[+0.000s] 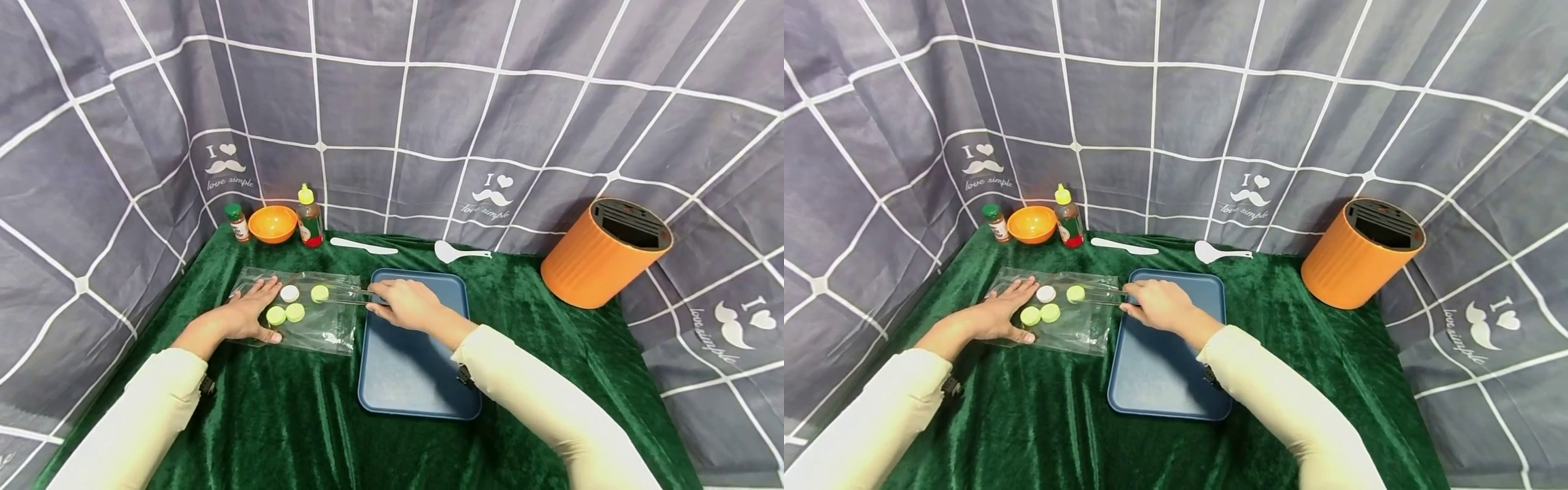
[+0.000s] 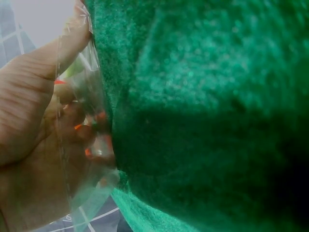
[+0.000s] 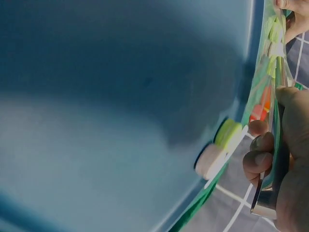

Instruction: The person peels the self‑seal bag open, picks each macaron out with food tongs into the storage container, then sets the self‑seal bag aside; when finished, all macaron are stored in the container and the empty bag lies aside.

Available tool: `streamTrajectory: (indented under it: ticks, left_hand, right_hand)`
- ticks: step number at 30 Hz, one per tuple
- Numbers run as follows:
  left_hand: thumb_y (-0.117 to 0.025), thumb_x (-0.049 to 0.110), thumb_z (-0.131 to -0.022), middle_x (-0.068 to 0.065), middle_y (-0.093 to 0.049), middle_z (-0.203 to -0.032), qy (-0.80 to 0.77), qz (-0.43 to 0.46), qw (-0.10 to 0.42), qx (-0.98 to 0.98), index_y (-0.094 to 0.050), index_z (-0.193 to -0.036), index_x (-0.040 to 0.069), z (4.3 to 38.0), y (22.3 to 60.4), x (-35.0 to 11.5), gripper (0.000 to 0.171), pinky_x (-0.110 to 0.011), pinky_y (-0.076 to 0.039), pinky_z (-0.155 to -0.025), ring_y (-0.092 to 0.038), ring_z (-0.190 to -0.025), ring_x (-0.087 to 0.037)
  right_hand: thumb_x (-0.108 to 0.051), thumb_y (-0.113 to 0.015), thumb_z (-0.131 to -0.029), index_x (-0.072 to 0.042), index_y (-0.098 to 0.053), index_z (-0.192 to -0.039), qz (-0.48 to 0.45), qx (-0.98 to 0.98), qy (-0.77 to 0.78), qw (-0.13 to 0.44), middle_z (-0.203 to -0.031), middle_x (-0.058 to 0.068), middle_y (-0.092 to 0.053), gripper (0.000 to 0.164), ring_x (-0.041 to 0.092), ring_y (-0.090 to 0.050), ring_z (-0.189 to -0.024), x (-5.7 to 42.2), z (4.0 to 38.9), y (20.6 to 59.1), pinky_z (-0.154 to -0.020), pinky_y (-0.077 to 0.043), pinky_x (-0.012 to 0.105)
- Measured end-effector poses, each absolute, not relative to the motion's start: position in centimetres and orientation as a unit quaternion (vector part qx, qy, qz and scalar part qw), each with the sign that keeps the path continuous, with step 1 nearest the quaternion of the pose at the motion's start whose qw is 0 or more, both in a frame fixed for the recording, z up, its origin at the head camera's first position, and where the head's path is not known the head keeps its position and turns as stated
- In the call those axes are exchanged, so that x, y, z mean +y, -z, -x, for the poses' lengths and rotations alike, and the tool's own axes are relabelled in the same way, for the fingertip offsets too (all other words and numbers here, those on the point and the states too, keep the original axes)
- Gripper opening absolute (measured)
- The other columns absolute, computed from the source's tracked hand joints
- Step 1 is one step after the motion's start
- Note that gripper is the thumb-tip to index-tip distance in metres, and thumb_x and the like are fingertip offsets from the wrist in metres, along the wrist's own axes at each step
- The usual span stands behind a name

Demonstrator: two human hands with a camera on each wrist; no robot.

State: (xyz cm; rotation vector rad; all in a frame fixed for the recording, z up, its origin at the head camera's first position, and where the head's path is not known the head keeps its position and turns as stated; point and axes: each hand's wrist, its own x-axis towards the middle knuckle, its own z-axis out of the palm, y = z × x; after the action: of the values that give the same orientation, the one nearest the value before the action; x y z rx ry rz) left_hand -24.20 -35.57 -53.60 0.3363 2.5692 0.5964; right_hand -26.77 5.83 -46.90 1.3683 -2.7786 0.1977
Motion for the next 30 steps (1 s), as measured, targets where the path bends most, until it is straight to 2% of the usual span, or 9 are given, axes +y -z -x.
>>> streamTrajectory:
  ticks: [8, 12, 17, 21, 30]
  left_hand:
    - [-0.081, 0.093, -0.065, -0.015, 0.004, -0.188, -0.22, -0.122, 0.239, 0.938, -0.012, -0.179, 0.01, 24.3, 53.7, -35.7, 0.157, -0.085, 0.002, -0.127, 0.008, -0.172, -0.049]
    - [-0.081, 0.092, -0.066, -0.016, 0.002, -0.188, -0.22, -0.125, 0.235, 0.939, -0.012, -0.179, 0.009, 24.2, 53.8, -35.6, 0.157, -0.085, 0.001, -0.127, 0.006, -0.172, -0.05]
    - [-0.082, 0.089, -0.068, -0.019, 0.002, -0.188, -0.223, -0.127, 0.236, 0.937, -0.013, -0.179, 0.007, 24.1, 53.4, -35.3, 0.154, -0.085, 0.0, -0.127, 0.006, -0.172, -0.051]
    - [-0.083, 0.088, -0.069, -0.021, 0.001, -0.187, -0.226, -0.129, 0.235, 0.937, -0.013, -0.178, 0.006, 23.9, 53.2, -35.2, 0.154, -0.085, 0.0, -0.127, 0.005, -0.172, -0.052]
    - [-0.081, 0.092, -0.067, -0.019, 0.001, -0.188, -0.219, -0.131, 0.23, 0.939, -0.013, -0.179, 0.007, 24.1, 53.8, -35.7, 0.156, -0.086, -0.001, -0.126, 0.005, -0.172, -0.051]
  right_hand:
    - [-0.04, -0.069, -0.111, -0.013, -0.075, -0.133, -0.442, -0.893, -0.073, 0.056, -0.11, 0.003, -0.082, 0.035, 0.011, -0.07, -0.07, 10.4, 26.6, 45.9, -0.065, -0.06, 0.037]
    - [-0.038, -0.071, -0.11, -0.012, -0.076, -0.133, -0.428, -0.899, -0.08, 0.056, -0.108, 0.003, -0.082, 0.035, 0.012, -0.072, -0.074, 13.3, 26.4, 45.6, -0.068, -0.061, 0.037]
    - [-0.036, -0.075, -0.108, -0.012, -0.077, -0.131, -0.401, -0.909, -0.093, 0.06, -0.101, 0.002, -0.081, 0.034, 0.012, -0.072, -0.075, 16.7, 26.1, 45.2, -0.063, -0.059, 0.036]
    - [-0.035, -0.078, -0.106, -0.012, -0.077, -0.129, -0.382, -0.917, -0.1, 0.063, -0.089, -0.003, -0.076, 0.032, 0.008, -0.067, -0.069, 19.1, 26.1, 44.9, -0.062, -0.057, 0.035]
    - [-0.031, -0.078, -0.106, -0.012, -0.079, -0.123, -0.359, -0.925, -0.101, 0.07, -0.077, -0.008, -0.063, 0.026, 0.004, -0.056, -0.067, 23.3, 26.1, 44.8, -0.062, -0.052, 0.034]
